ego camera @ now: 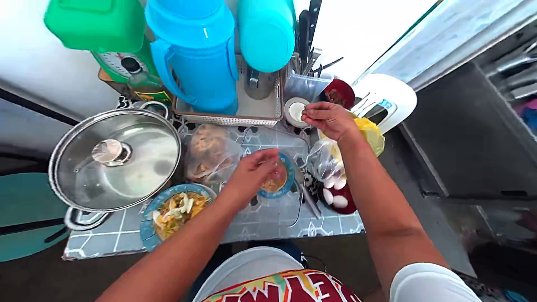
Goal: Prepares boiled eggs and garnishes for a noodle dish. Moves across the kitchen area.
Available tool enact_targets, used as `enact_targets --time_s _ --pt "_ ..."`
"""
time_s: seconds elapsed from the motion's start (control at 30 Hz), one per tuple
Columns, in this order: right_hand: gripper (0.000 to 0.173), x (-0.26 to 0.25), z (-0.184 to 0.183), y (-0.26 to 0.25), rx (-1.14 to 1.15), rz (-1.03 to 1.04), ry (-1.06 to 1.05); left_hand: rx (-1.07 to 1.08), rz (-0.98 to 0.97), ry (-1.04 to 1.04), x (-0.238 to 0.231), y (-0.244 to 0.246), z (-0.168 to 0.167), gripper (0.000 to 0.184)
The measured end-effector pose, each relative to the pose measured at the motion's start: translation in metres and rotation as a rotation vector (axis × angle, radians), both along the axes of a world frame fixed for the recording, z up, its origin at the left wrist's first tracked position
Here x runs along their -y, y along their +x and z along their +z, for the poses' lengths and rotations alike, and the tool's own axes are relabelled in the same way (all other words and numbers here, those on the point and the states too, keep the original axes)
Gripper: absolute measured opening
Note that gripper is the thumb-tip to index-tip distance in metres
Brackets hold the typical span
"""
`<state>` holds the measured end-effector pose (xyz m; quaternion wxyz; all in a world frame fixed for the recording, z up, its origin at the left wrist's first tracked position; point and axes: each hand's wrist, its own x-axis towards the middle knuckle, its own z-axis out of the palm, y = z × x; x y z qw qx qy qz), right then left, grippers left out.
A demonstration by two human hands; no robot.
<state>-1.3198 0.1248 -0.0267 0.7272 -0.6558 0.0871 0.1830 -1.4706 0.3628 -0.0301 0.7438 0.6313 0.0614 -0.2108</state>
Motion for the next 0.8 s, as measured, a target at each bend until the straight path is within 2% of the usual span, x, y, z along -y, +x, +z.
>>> enact_targets --time_s 0.13,0.33,0.53,0.67,0.8 --pt "0.013 0.048 -0.003 0.075 0.014 0.023 -0.126 -0.168 0.071 0.051 0.081 0.086 -0.043 0.052" --pt "0.016 0.067 -0.034 0.134 0.047 0.141 -0.359 -0.363 0.202 0.182 0.127 0.165 -0.091 0.05" --pt "0.015 0.073 -0.053 0.149 0.091 0.26 -0.448 -0.4 0.387 0.149 0.143 0.175 -0.105 0.036" --pt "0.014 0.076 -0.061 0.145 0.108 0.298 -0.468 -0.35 0.466 0.134 0.144 0.167 -0.107 0.038" --pt "0.014 0.074 -0.07 0.143 0.085 0.311 -0.473 -0.337 0.556 0.036 0.146 0.158 -0.104 0.022"
